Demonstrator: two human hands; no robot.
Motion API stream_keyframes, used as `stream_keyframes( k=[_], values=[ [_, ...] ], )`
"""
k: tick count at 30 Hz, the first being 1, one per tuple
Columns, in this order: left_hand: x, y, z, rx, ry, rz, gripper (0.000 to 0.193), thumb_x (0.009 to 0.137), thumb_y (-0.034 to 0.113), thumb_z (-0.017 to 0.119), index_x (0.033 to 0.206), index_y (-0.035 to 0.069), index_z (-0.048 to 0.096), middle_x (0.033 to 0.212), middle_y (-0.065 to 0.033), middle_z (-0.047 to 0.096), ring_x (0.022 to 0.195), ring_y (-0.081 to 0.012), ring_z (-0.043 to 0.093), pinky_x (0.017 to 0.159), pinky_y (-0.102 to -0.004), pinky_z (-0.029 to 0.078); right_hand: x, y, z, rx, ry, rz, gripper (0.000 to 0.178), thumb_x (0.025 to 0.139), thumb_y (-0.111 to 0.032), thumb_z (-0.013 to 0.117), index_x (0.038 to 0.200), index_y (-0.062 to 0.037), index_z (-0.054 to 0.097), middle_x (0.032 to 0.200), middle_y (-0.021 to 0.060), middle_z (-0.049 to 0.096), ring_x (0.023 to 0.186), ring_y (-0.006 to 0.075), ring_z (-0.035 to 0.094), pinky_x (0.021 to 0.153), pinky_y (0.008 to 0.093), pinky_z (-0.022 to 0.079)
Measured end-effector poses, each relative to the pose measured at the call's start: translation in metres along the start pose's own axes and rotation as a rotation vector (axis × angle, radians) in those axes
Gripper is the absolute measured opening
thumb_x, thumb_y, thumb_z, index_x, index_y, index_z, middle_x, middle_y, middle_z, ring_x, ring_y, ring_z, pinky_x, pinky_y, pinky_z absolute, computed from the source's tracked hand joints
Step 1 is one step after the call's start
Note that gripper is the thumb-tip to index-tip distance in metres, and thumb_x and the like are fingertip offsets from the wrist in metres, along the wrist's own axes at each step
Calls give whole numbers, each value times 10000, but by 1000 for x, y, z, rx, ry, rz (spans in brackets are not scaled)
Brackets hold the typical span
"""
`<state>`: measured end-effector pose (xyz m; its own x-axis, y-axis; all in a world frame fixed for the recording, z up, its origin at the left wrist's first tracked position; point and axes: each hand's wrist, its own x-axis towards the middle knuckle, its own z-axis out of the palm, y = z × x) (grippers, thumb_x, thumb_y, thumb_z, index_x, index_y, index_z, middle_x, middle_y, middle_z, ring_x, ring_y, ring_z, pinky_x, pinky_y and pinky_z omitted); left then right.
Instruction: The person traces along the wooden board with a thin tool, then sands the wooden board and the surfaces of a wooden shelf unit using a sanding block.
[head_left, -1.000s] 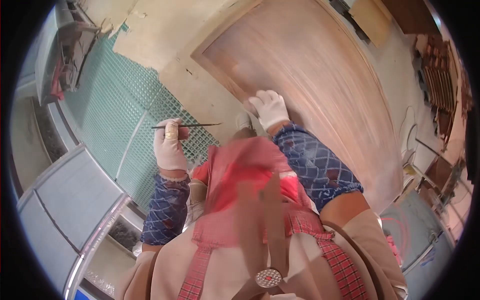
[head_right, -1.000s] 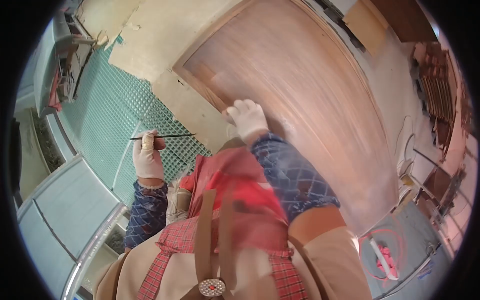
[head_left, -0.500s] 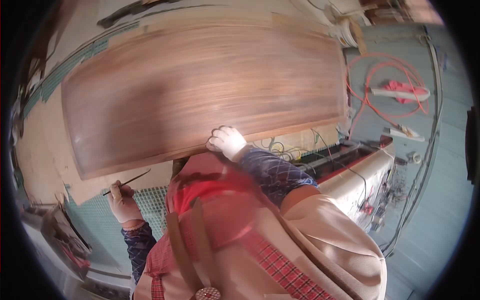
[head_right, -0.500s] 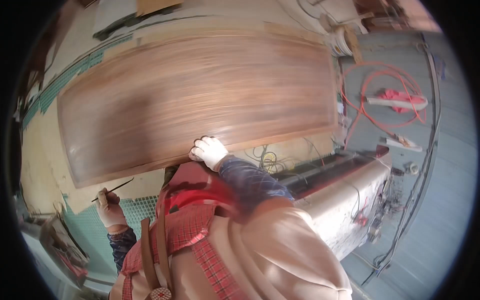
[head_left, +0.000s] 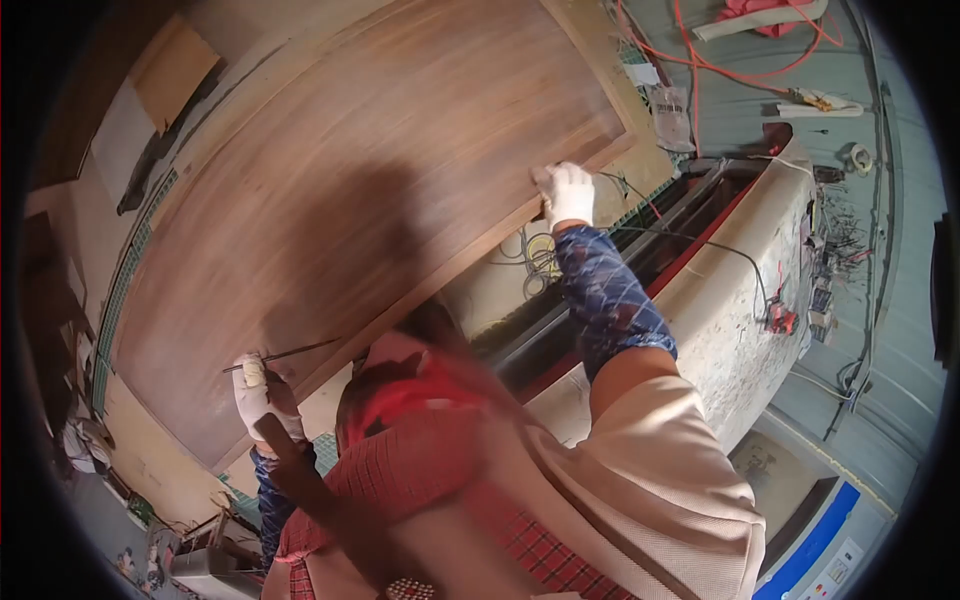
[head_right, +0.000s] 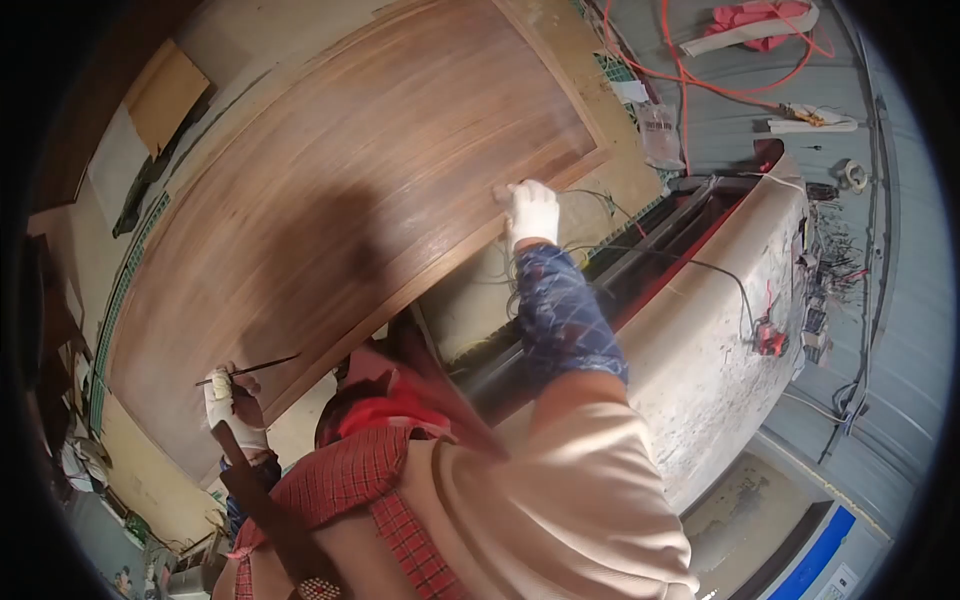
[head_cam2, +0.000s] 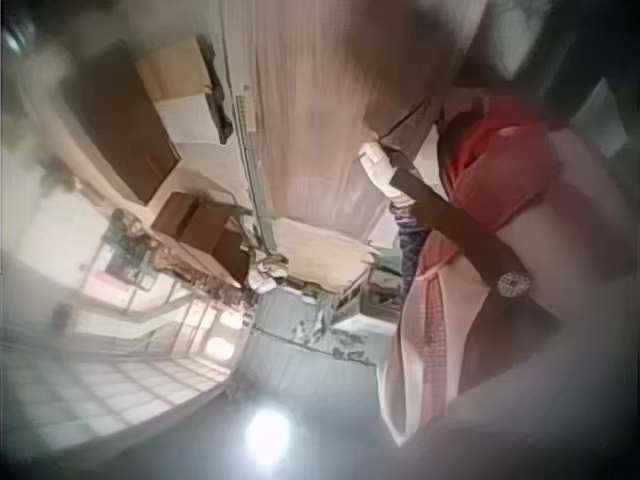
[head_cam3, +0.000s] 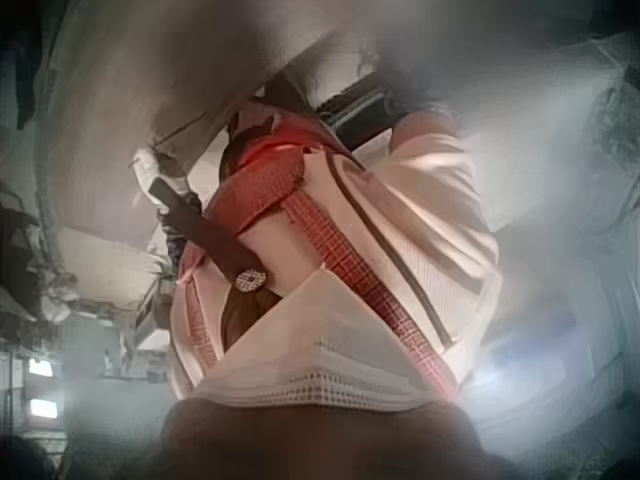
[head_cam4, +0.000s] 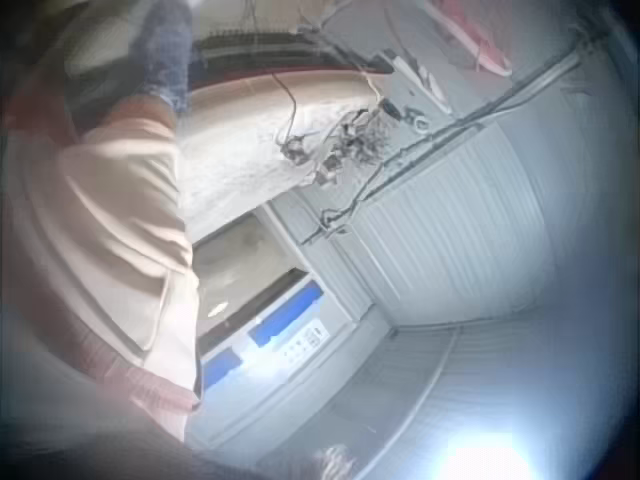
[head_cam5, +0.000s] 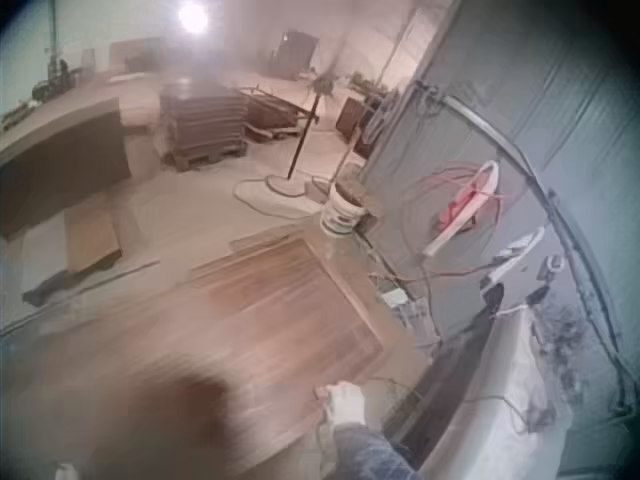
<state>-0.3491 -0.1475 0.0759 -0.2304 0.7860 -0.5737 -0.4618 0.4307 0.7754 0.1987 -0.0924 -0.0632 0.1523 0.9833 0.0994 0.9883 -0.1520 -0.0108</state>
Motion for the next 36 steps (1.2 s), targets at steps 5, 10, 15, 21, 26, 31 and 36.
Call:
stream_keyframes(
  k=[5, 10, 15, 21, 26, 31, 36],
  values=[
    [8, -10, 14, 161, -56, -1, 228, 1027, 258, 596, 1074, 37, 633, 913, -46, 629, 754, -168, 586, 693, -348, 473, 18, 74, 17, -130, 3, 520, 247, 939, -311, 617, 1135, -179, 685, 1173, 89, 663, 1136, 319, 590, 929, 449, 506],
    [8, -8, 32, 108, -44, -63, 177, 1040, 234, 568, 1058, 61, 601, 812, -30, 592, 695, -170, 562, 643, -345, 458, -11, -55, -5, 58, 120, 430, 140, 824, -239, 698, 718, -149, 715, 743, 134, 650, 729, 339, 651, 687, 437, 540],
    [28, 3, 38, 104, -143, -87, 192, 1029, 247, 583, 1079, 63, 602, 860, -31, 614, 693, -161, 564, 637, -336, 447, -53, -137, -37, 282, -46, 254, 135, 877, -261, 684, 870, -128, 704, 843, 135, 644, 811, 356, 622, 723, 476, 500],
    [46, 12, 57, -77, -142, -190, 119, 1026, 179, 593, 1066, 70, 615, 1005, -31, 632, 802, -133, 595, 720, -285, 539, -55, -131, -19, 352, 301, 180, 81, 847, -193, 690, 857, -113, 685, 846, 118, 646, 797, 348, 625, 705, 471, 504],
    [36, 17, 106, 58, -254, -110, 124, 1015, 197, 623, 1078, 91, 627, 946, -29, 663, 767, -151, 623, 709, -307, 553, -36, -97, -37, 278, -76, 245, 71, 786, -132, 670, 731, -148, 710, 734, 143, 632, 735, 372, 643, 680, 501, 514],
    [25, 2, 114, -15, -52, -85, 142, 1009, 217, 629, 1061, 85, 630, 841, -36, 655, 736, -173, 631, 637, -340, 520, 32, -25, -34, 86, 163, 419, 60, 816, -152, 686, 783, -171, 732, 778, 136, 672, 770, 345, 681, 728, 483, 554],
    [4, -27, 117, -62, -7, -95, 216, 1018, 229, 613, 1096, 28, 619, 818, -90, 650, 728, -198, 616, 659, -338, 525, 103, 41, -6, -133, 178, 626, 233, 952, -326, 651, 959, -116, 754, 1009, 141, 702, 919, 332, 676, 792, 445, 552]
  ],
)
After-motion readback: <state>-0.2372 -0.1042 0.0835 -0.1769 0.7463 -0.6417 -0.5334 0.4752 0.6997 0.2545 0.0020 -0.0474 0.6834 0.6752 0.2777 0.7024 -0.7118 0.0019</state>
